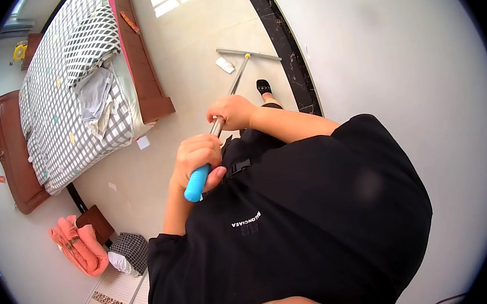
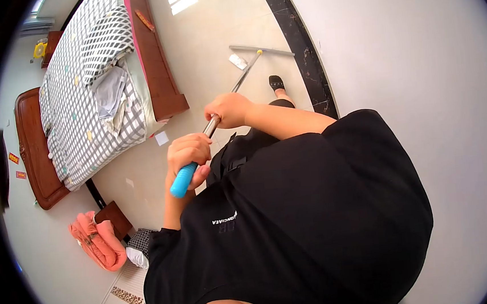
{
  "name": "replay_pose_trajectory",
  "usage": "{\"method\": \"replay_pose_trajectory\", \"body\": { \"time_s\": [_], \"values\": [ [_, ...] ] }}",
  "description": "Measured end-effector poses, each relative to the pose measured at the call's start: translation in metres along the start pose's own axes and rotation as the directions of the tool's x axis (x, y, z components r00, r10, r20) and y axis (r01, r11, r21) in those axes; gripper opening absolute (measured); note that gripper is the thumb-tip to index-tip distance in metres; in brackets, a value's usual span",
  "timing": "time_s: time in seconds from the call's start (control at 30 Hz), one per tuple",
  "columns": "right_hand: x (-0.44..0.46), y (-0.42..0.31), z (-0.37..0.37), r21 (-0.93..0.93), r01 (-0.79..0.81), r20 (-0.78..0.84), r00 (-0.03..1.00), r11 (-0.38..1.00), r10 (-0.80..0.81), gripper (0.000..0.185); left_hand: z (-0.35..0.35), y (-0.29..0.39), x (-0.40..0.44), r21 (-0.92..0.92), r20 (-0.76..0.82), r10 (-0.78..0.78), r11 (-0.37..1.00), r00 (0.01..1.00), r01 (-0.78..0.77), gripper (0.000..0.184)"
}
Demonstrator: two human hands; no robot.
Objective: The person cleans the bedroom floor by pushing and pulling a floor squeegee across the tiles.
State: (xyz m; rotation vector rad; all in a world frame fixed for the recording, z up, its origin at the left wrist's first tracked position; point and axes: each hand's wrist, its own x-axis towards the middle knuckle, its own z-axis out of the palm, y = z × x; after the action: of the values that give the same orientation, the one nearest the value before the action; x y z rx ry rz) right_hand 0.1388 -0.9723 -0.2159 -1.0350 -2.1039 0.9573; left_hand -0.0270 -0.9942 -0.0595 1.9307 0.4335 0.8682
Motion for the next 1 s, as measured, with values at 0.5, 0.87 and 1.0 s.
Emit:
{"method": "replay_pose_trajectory", "body": {
  "time_s": [0.5, 0.87, 1.0],
  "values": [
    [-0.006, -0.068, -0.009, 0.127, 0.117, 0.022, 0.992, 0.985, -0.121, 0.018, -0.013, 0.061, -0.001, -0.152, -0.057, 0.063, 0.986, 0.996, -0.071, 0.028],
    [0.009, -0.056, -0.068, 0.196, 0.177, 0.000, 0.984, 0.964, -0.180, 0.013, -0.010, 0.056, 0.082, -0.297, 0.017, 0.243, 0.928, 0.970, -0.227, 0.031],
    [0.014, -0.001, -0.047, 0.391, 0.090, -0.096, 0.994, 0.916, -0.056, 0.016, 0.009, -0.002, 0.082, -0.357, -0.144, 0.116, 0.920, 0.983, -0.161, 0.032]
  ]
}}
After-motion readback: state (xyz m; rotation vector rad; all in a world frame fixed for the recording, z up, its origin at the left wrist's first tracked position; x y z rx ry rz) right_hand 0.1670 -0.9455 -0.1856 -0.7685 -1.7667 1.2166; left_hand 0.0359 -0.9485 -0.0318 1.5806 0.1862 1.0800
